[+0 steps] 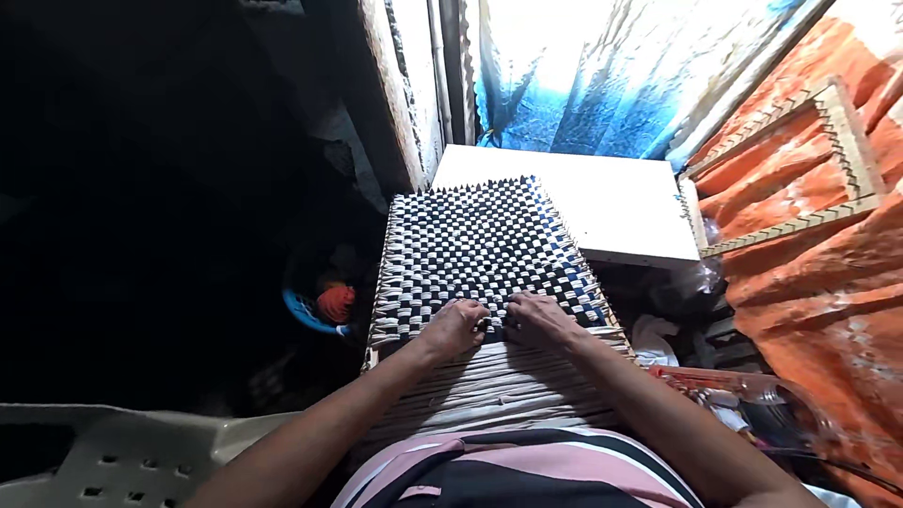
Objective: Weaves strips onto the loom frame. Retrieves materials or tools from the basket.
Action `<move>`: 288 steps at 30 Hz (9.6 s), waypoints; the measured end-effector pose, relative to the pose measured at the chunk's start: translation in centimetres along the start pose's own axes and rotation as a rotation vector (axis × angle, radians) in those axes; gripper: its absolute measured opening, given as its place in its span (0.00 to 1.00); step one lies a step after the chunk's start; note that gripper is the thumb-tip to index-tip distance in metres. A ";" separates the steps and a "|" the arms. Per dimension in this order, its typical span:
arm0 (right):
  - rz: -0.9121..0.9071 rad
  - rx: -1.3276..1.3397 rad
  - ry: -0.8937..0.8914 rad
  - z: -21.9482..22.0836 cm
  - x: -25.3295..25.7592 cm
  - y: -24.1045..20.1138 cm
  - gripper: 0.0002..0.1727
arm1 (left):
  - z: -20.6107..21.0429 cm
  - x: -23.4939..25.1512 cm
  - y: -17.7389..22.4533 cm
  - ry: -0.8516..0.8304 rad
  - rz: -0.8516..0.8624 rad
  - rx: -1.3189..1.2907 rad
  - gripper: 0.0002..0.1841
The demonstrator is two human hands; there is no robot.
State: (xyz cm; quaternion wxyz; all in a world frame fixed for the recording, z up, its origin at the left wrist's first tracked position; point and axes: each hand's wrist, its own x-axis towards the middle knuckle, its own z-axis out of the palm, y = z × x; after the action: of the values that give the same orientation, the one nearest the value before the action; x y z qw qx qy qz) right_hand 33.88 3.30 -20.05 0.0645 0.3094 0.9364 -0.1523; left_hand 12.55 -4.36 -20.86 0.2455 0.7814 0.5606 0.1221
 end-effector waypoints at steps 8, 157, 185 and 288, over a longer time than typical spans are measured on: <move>0.017 0.233 0.104 -3.1 -1.7 4.0 0.18 | 0.1 0.2 -0.5 0.071 0.001 -0.177 0.19; -0.133 0.443 0.486 4.9 -9.7 -0.7 0.13 | -4.4 -20.1 -1.4 0.296 -0.554 -0.107 0.14; -0.294 0.359 0.301 0.0 -6.4 -5.3 0.15 | -3.4 -18.4 4.5 0.269 -0.252 -0.106 0.17; 0.253 1.376 0.442 2.1 -14.4 15.4 0.08 | -6.3 -19.1 -4.1 0.397 -0.024 -0.619 0.05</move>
State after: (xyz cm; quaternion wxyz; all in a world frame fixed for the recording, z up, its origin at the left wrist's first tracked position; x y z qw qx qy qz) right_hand 54.66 6.33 -22.74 -0.3177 0.4093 0.5770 -0.6313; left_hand -0.28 -19.70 -16.08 0.3582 0.6244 0.5429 0.4325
